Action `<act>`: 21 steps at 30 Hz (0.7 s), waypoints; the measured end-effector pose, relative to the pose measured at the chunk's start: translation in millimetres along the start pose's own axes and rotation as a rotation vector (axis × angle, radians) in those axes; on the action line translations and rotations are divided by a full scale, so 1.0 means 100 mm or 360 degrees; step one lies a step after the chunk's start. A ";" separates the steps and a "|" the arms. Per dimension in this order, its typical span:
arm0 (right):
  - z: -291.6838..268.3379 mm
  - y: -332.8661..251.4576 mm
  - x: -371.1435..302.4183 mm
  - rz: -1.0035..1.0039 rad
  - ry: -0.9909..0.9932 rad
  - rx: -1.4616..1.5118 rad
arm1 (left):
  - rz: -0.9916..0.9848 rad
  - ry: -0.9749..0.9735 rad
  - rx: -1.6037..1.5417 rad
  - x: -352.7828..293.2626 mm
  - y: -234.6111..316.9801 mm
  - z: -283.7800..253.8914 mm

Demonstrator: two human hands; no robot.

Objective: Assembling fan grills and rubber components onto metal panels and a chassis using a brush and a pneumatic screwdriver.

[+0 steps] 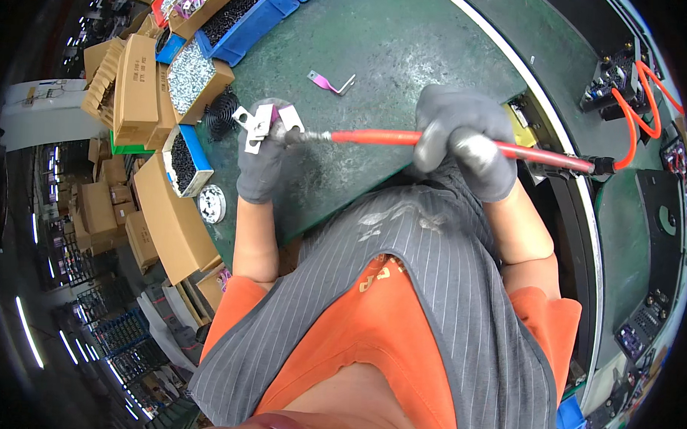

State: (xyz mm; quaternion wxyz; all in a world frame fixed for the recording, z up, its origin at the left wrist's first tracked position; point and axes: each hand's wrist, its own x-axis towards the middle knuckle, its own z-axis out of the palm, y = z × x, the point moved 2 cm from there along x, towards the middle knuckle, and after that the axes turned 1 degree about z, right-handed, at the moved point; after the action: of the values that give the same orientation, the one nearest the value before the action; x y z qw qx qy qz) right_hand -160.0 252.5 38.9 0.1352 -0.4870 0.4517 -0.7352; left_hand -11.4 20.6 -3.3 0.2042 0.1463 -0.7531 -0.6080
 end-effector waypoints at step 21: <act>-0.12 -0.04 0.05 0.0001 -0.0034 -0.0100 | 0.0209 -0.0001 0.0306 0.04 0.19 0.00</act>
State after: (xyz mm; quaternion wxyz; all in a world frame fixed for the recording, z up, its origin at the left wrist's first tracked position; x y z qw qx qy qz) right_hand -171.0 258.1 43.8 0.1247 -0.4987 0.4733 -0.7154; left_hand -14.7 22.7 15.8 0.2283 0.1154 -0.8160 -0.5183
